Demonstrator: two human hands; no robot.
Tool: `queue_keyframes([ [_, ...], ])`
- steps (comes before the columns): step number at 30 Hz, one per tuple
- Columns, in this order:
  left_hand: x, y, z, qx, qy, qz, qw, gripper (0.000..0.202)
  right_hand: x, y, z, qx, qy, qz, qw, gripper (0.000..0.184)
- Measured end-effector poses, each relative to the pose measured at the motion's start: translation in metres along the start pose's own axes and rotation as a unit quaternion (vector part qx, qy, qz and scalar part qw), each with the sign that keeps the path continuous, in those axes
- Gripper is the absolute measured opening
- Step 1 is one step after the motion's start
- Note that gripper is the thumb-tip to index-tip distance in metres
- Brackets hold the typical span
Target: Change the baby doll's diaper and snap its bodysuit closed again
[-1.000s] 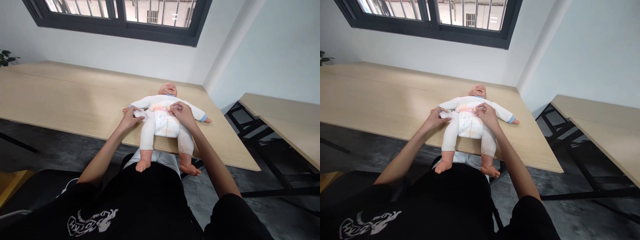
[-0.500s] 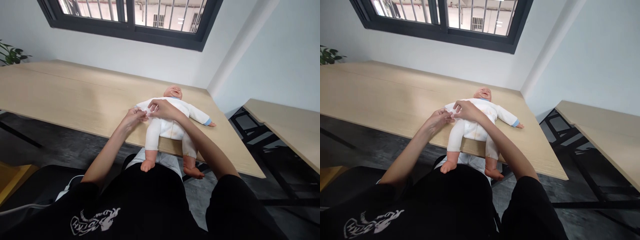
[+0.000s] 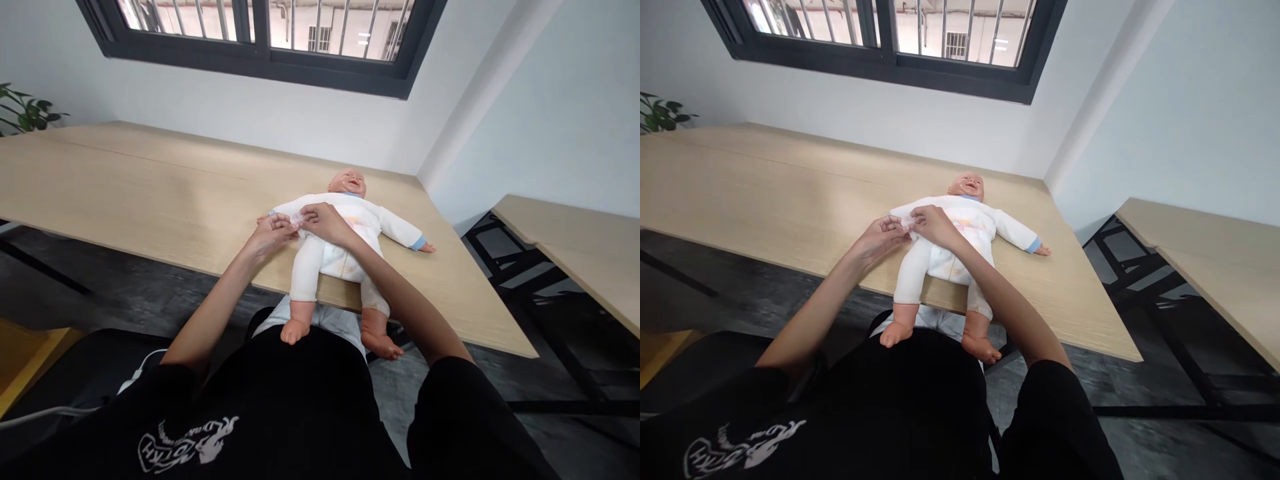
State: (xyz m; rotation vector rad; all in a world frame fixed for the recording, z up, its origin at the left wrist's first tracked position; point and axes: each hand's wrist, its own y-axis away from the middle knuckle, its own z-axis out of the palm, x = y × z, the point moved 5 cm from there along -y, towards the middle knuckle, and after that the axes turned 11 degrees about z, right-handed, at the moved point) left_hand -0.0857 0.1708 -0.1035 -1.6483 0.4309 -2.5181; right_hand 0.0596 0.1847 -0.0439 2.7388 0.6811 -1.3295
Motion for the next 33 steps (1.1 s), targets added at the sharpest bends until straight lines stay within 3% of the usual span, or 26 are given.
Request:
queue_keyframes([
  [5, 0.001, 0.0, 0.001, 0.0, -0.046, 0.021, 0.999, 0.045, 0.0, 0.001, -0.001, 0.009, 0.003, -0.01, 1.0, 0.011],
  [12, 0.004, 0.002, -0.004, 0.033, -0.091, 0.022, 0.995, 0.021, -0.003, 0.005, -0.006, 0.063, 0.04, 0.012, 0.997, 0.023],
  [17, 0.002, 0.0, -0.014, 0.07, -0.118, 0.028, 0.99, 0.022, -0.003, 0.004, -0.024, 0.149, 0.169, 0.027, 0.974, 0.033],
  [22, 0.004, -0.001, -0.019, 0.098, -0.136, 0.039, 0.985, 0.023, -0.004, -0.012, -0.035, 0.141, 0.355, 0.038, 0.923, 0.036],
  [25, 0.011, -0.001, -0.009, 0.08, -0.12, 0.084, 0.986, 0.021, -0.001, -0.027, -0.025, 0.087, 0.415, 0.047, 0.904, 0.032],
  [28, 0.018, -0.005, 0.012, 0.022, -0.11, 0.129, 0.985, 0.021, 0.001, -0.039, -0.011, 0.043, 0.435, 0.062, 0.897, 0.028],
  [33, 0.028, -0.02, 0.045, -0.031, -0.102, 0.141, 0.984, 0.018, 0.001, -0.044, -0.012, 0.054, 0.417, 0.08, 0.904, 0.026],
])
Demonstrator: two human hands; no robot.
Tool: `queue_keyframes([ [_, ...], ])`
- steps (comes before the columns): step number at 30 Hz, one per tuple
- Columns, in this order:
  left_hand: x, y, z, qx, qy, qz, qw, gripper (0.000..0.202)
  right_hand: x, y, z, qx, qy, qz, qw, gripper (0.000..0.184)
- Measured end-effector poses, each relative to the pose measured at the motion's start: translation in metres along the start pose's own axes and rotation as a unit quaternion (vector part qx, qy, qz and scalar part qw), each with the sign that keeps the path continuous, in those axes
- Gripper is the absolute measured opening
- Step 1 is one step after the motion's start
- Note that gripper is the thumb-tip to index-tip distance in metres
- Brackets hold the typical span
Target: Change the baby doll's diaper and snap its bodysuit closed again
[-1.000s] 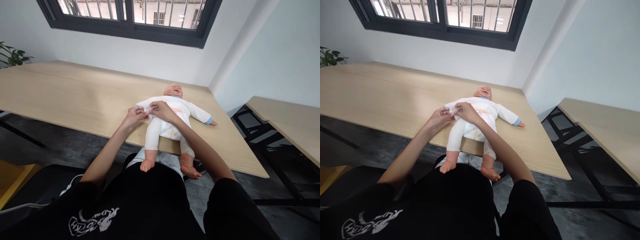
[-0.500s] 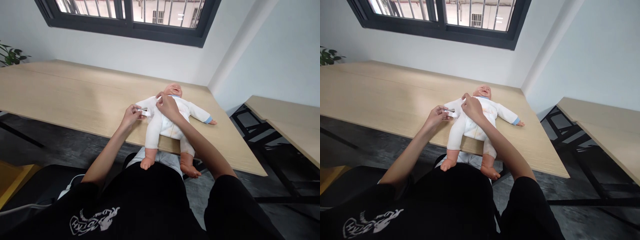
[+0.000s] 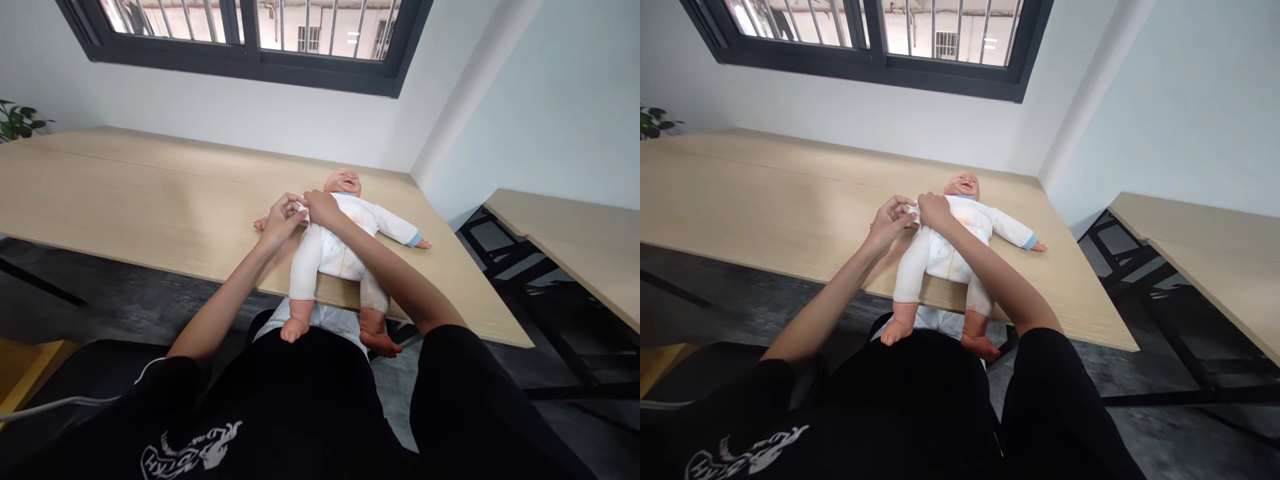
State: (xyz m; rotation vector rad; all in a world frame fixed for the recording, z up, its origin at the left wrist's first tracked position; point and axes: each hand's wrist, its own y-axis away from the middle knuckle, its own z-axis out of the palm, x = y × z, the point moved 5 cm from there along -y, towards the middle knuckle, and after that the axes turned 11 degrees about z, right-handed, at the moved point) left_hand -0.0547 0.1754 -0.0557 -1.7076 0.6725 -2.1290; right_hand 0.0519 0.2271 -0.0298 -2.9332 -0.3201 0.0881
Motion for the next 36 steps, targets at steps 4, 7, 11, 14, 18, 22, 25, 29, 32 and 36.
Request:
queue_keyframes([
  [4, 0.0, -0.015, 0.01, -0.031, -0.02, -0.031, 0.999, 0.019, 0.029, 0.013, -0.025, 0.083, -0.149, 0.01, 0.985, 0.026],
  [7, -0.001, -0.018, 0.013, -0.036, -0.032, -0.016, 0.999, 0.021, 0.044, 0.034, -0.038, 0.089, -0.24, -0.059, 0.965, 0.02],
  [11, -0.002, -0.015, 0.02, -0.042, -0.055, 0.012, 0.998, 0.023, 0.046, 0.055, -0.026, -0.041, -0.251, -0.128, 0.959, 0.021],
  [14, -0.001, -0.015, 0.028, -0.057, -0.09, 0.042, 0.993, 0.022, 0.048, 0.054, -0.013, -0.071, -0.25, -0.122, 0.958, 0.031],
  [18, 0.003, -0.019, 0.033, -0.072, -0.101, 0.097, 0.988, 0.021, 0.051, 0.047, -0.001, -0.046, -0.252, -0.145, 0.956, 0.03],
  [22, 0.007, -0.02, 0.042, -0.122, -0.12, 0.106, 0.98, 0.025, 0.053, 0.042, 0.006, -0.048, -0.219, -0.116, 0.968, 0.021],
  [25, 0.008, -0.017, 0.054, -0.202, -0.157, 0.091, 0.962, 0.026, 0.052, 0.044, 0.006, -0.045, -0.22, -0.095, 0.97, 0.008],
  [29, 0.008, -0.017, 0.063, -0.244, -0.195, 0.086, 0.946, 0.033, 0.049, 0.047, 0.002, -0.03, -0.256, -0.096, 0.961, 0.012],
  [32, 0.006, -0.019, 0.063, -0.245, -0.202, 0.086, 0.944, 0.036, 0.049, 0.05, -0.002, -0.028, -0.281, -0.093, 0.955, 0.012],
  [36, 0.004, -0.012, 0.059, -0.249, -0.198, 0.088, 0.944, 0.029, 0.056, 0.057, -0.011, -0.06, -0.311, -0.104, 0.943, 0.009],
])
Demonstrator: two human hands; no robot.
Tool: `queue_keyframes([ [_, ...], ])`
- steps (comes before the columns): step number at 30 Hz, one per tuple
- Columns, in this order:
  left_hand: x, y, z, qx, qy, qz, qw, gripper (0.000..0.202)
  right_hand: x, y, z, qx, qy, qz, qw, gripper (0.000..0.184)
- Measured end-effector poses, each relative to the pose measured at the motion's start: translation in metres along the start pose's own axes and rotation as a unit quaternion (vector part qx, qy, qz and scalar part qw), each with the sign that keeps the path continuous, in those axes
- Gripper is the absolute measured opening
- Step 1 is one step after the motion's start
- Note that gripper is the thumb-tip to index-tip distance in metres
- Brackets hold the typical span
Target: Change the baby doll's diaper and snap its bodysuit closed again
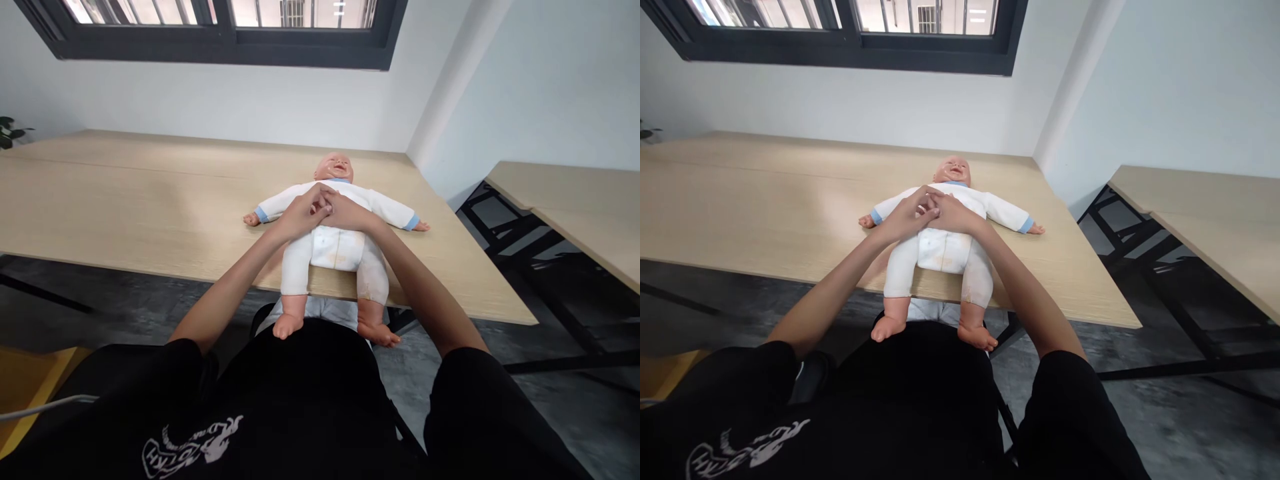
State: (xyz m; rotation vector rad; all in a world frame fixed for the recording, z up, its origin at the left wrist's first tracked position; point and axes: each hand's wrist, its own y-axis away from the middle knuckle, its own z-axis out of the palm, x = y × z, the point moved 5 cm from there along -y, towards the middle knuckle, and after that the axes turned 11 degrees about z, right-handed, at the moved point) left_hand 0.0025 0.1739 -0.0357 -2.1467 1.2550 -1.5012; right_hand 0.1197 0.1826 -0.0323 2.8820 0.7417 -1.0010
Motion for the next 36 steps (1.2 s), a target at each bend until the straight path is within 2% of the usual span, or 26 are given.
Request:
queue_keyframes([
  [3, 0.002, 0.01, 0.0, -0.001, -0.01, 0.006, 1.0, 0.026, 0.007, 0.013, -0.014, -0.002, -0.042, -0.009, 0.999, 0.029],
  [6, 0.006, 0.018, 0.004, -0.031, -0.025, 0.026, 0.999, 0.025, 0.023, 0.025, -0.03, 0.048, -0.108, -0.002, 0.993, 0.044],
  [9, 0.012, 0.021, 0.008, -0.061, -0.083, 0.044, 0.994, 0.027, 0.044, 0.035, -0.041, 0.132, -0.195, 0.016, 0.972, 0.034],
  [12, 0.021, 0.023, 0.015, -0.109, -0.168, 0.033, 0.979, 0.032, 0.063, 0.04, -0.048, 0.227, -0.247, 0.048, 0.941, 0.023],
  [17, 0.042, 0.029, 0.033, -0.19, -0.31, 0.004, 0.931, 0.051, 0.079, 0.041, -0.049, 0.336, -0.278, 0.106, 0.894, 0.007],
  [20, 0.05, 0.032, 0.044, -0.215, -0.377, 0.003, 0.901, 0.064, 0.08, 0.038, -0.04, 0.345, -0.284, 0.123, 0.886, 0.007],
  [23, 0.052, 0.034, 0.049, -0.234, -0.403, -0.001, 0.885, 0.07, 0.079, 0.036, -0.03, 0.325, -0.272, 0.122, 0.897, 0.008],
  [26, 0.053, 0.034, 0.048, -0.248, -0.392, -0.015, 0.886, 0.072, 0.076, 0.037, -0.025, 0.319, -0.24, 0.097, 0.912, 0.008],
  [31, 0.056, 0.025, 0.039, -0.195, -0.378, -0.045, 0.904, 0.069, 0.072, 0.04, -0.025, 0.333, -0.204, 0.081, 0.917, 0.008],
  [36, 0.044, 0.024, 0.046, -0.27, -0.359, -0.067, 0.891, 0.071, 0.07, 0.039, -0.025, 0.332, -0.178, 0.077, 0.923, 0.008],
])
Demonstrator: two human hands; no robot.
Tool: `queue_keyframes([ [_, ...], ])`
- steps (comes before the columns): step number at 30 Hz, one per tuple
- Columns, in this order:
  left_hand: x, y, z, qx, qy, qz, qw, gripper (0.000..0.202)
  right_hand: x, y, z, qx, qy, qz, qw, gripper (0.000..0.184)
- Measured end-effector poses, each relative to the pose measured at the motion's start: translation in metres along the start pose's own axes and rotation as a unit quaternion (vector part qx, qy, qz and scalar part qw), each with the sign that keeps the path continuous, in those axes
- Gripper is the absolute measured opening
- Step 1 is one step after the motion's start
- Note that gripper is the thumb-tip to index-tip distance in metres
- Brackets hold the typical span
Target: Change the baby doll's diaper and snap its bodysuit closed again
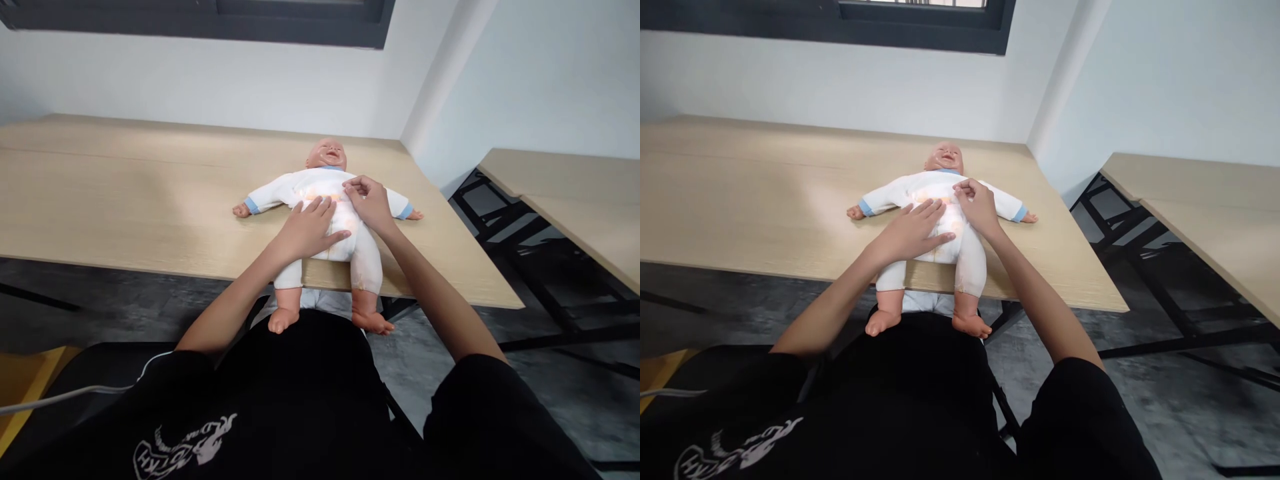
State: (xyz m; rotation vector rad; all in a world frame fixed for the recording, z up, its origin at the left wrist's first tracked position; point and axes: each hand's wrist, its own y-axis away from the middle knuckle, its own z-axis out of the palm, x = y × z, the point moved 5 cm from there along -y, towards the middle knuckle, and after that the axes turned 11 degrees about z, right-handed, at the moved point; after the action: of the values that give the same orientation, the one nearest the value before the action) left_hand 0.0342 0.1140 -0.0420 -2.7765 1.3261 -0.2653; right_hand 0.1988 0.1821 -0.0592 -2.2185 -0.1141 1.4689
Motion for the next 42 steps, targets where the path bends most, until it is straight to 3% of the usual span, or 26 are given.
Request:
queue_keyframes([
  [6, -0.003, 0.0, 0.005, 0.003, 0.014, 0.006, 1.0, 0.074, -0.003, 0.004, 0.002, -0.008, 0.019, 0.011, 1.0, 0.009],
  [9, -0.007, 0.002, 0.004, 0.036, 0.063, 0.016, 0.997, 0.071, -0.005, 0.005, 0.002, -0.01, 0.03, 0.015, 0.999, 0.008],
  [14, -0.022, 0.015, -0.005, 0.188, 0.207, 0.031, 0.96, 0.057, -0.007, 0.0, -0.002, -0.008, 0.035, 0.016, 0.999, 0.008],
  [19, -0.032, 0.046, -0.012, 0.295, 0.199, 0.038, 0.934, 0.028, -0.025, 0.022, -0.029, 0.022, 0.07, 0.015, 0.997, 0.01],
  [22, -0.034, 0.063, -0.008, 0.273, 0.172, 0.019, 0.946, 0.02, -0.037, 0.063, -0.044, 0.03, 0.128, 0.029, 0.991, 0.02],
  [24, -0.032, 0.068, -0.003, 0.24, 0.165, 0.006, 0.957, 0.024, -0.041, 0.092, -0.044, -0.011, 0.158, 0.04, 0.987, 0.023],
  [29, -0.021, 0.067, 0.007, 0.194, 0.159, -0.033, 0.968, 0.02, -0.049, 0.135, -0.035, -0.011, 0.21, 0.012, 0.978, 0.014],
  [35, -0.019, 0.064, 0.011, 0.23, 0.173, -0.051, 0.956, 0.011, -0.052, 0.145, -0.025, 0.009, 0.267, 0.006, 0.964, 0.008],
  [42, -0.041, 0.068, 0.016, 0.298, 0.283, -0.047, 0.91, 0.011, -0.047, 0.131, -0.031, 0.019, 0.265, 0.0, 0.964, 0.006],
])
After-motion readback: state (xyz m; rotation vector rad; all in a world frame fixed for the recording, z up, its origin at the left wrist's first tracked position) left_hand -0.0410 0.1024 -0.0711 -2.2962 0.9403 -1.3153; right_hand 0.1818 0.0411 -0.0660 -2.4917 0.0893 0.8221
